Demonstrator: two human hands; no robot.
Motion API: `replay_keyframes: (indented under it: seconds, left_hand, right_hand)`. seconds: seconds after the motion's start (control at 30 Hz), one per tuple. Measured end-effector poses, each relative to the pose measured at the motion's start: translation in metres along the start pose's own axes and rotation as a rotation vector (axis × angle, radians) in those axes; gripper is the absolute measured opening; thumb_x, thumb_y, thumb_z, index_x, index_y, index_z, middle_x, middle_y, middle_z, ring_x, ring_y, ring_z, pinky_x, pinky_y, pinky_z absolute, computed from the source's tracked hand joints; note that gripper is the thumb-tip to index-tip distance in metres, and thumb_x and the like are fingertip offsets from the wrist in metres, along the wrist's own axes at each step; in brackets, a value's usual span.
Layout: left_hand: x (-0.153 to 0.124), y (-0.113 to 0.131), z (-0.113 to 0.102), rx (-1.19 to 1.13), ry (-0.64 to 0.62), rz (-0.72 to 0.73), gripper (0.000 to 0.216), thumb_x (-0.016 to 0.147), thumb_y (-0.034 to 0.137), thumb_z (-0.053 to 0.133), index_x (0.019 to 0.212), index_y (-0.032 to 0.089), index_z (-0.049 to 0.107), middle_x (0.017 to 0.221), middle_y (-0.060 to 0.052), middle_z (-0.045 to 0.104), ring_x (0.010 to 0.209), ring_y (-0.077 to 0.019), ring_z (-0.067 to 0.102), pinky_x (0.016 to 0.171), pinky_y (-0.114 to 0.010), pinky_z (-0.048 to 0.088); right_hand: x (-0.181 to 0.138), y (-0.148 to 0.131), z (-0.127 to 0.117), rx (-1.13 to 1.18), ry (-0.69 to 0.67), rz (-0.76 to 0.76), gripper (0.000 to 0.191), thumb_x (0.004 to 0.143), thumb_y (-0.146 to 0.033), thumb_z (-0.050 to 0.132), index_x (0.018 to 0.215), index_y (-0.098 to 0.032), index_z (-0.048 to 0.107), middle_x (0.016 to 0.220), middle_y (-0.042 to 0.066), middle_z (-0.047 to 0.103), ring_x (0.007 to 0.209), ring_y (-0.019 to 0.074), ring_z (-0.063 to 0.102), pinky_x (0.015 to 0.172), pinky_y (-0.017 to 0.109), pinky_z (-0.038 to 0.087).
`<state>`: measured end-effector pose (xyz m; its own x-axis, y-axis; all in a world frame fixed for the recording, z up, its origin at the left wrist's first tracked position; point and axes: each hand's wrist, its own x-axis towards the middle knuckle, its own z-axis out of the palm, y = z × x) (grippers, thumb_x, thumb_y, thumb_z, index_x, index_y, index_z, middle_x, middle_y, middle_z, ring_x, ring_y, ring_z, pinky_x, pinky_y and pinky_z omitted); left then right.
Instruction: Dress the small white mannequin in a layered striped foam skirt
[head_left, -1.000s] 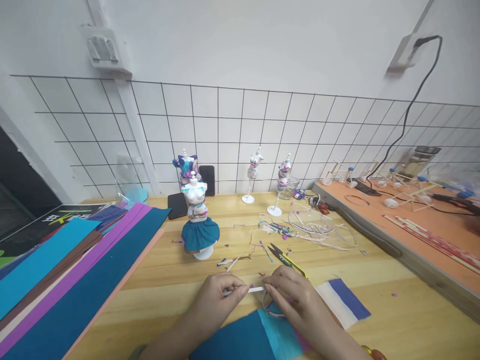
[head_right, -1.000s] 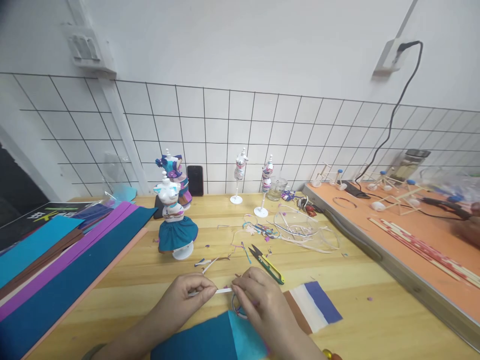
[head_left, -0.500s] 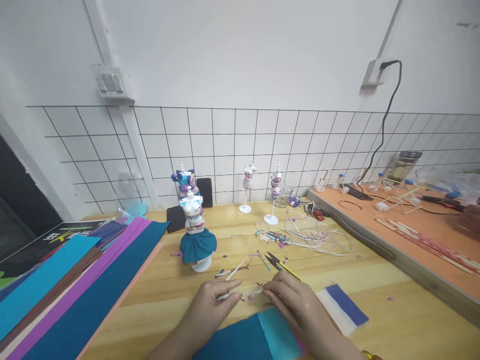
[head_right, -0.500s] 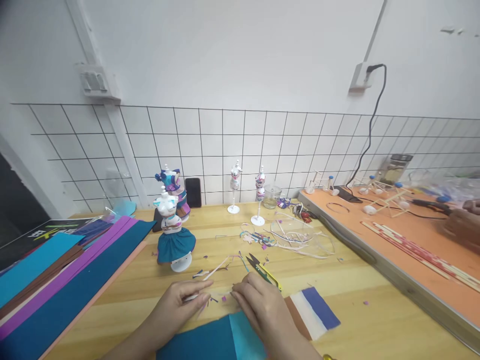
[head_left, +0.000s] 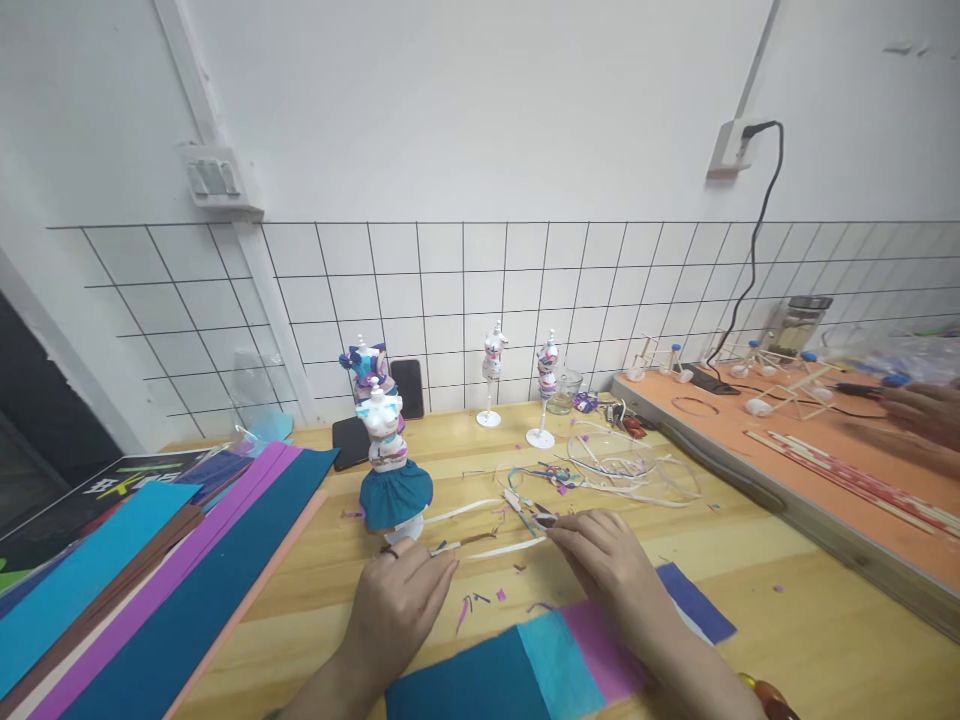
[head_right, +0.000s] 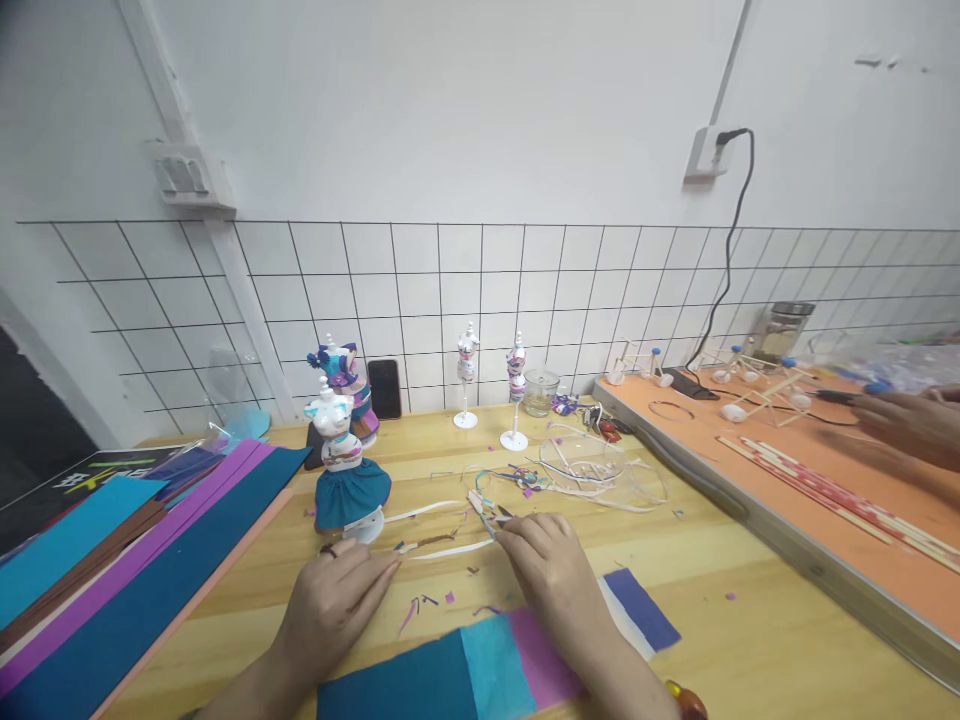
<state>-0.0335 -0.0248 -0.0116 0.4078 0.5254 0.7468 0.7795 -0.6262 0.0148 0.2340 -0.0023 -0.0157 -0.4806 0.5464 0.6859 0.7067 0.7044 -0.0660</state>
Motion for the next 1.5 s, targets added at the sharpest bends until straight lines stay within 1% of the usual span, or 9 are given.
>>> replay_keyframes:
  seconds: [0.17,0.23,0.43,0.7,0.9,1.0,1.13,1.33,1.5]
  left_hand:
    - [-0.007,-0.004,0.005,0.136,-0.055,0.175,0.025,0.087,0.015,0.043,0.07,0.018,0.062,0.052,-0.001,0.053,0.049,-0.0142,0.047,0.047,-0.027,0.028]
    - [-0.009,-0.006,0.008,0.138,-0.07,0.193,0.025,0.087,0.015,0.043,0.069,0.018,0.061,0.052,-0.001,0.052,0.049,-0.0142,0.048,0.047,-0.027,0.028]
    - [-0.013,-0.011,0.016,0.098,-0.101,0.243,0.019,0.086,0.012,0.043,0.085,0.017,0.061,0.053,0.0,0.055,0.047,-0.0138,0.047,0.044,-0.027,0.026]
    - [-0.013,-0.013,0.012,0.051,-0.088,0.213,0.019,0.088,0.024,0.045,0.092,0.016,0.062,0.058,-0.001,0.061,0.051,-0.0138,0.055,0.048,-0.026,0.033]
    - [-0.014,-0.016,0.014,0.046,-0.093,0.21,0.02,0.088,0.021,0.045,0.093,0.016,0.063,0.06,-0.001,0.063,0.051,-0.0135,0.056,0.048,-0.026,0.034]
    - [-0.015,-0.016,0.015,0.036,-0.12,0.21,0.018,0.087,0.019,0.045,0.091,0.016,0.063,0.06,-0.001,0.063,0.053,-0.0139,0.057,0.049,-0.026,0.036]
    - [-0.015,-0.015,0.015,0.036,-0.166,0.218,0.02,0.088,0.017,0.043,0.084,0.016,0.063,0.061,-0.002,0.062,0.057,-0.0141,0.058,0.05,-0.026,0.038]
    - [-0.016,-0.015,0.015,0.037,-0.194,0.221,0.019,0.088,0.019,0.042,0.09,0.018,0.061,0.056,0.0,0.062,0.052,-0.0127,0.058,0.048,-0.025,0.036]
    - [-0.014,-0.012,0.013,0.043,-0.22,0.25,0.016,0.087,0.02,0.044,0.084,0.019,0.061,0.049,0.002,0.056,0.043,-0.0115,0.052,0.044,-0.026,0.031]
  right_hand:
    - [0.001,-0.011,0.006,0.017,-0.253,0.05,0.017,0.088,-0.017,0.047,0.081,-0.02,0.062,0.079,0.005,0.065,0.078,0.02,0.055,0.071,0.035,0.038]
    - [0.0,-0.012,0.007,0.086,-0.33,0.106,0.014,0.087,-0.021,0.049,0.085,-0.021,0.063,0.08,0.004,0.066,0.078,0.0194,0.057,0.071,0.034,0.04]
    - [-0.005,0.005,0.009,0.153,-0.256,0.281,0.026,0.09,-0.022,0.04,0.105,-0.018,0.062,0.091,0.009,0.069,0.083,0.0203,0.062,0.073,0.033,0.046]
    - [-0.006,0.009,0.026,0.019,-0.225,0.165,0.047,0.089,-0.017,0.042,0.135,-0.013,0.033,0.077,0.007,0.066,0.074,0.0207,0.06,0.072,0.036,0.046]
    - [-0.002,0.001,0.026,0.066,-0.269,0.007,0.048,0.09,-0.016,0.041,0.137,-0.016,0.031,0.091,0.01,0.066,0.089,0.0212,0.058,0.08,0.038,0.045]
    - [-0.001,0.006,0.021,0.123,-0.305,0.13,0.04,0.09,-0.021,0.043,0.13,-0.016,0.041,0.104,0.012,0.065,0.097,0.0211,0.057,0.083,0.036,0.046]
    - [-0.002,0.018,0.017,-0.046,-0.352,0.385,0.034,0.087,-0.016,0.039,0.118,-0.011,0.053,0.109,0.015,0.063,0.099,0.0222,0.059,0.083,0.034,0.046]
    - [-0.008,0.019,0.018,-0.172,-0.458,0.425,0.037,0.078,-0.008,0.042,0.109,-0.017,0.06,0.087,0.009,0.069,0.081,0.0211,0.063,0.069,0.028,0.047]
    - [-0.015,0.032,0.012,-0.317,-0.436,0.544,0.038,0.077,-0.005,0.04,0.112,-0.011,0.055,0.087,0.015,0.068,0.076,0.0248,0.064,0.062,0.03,0.045]
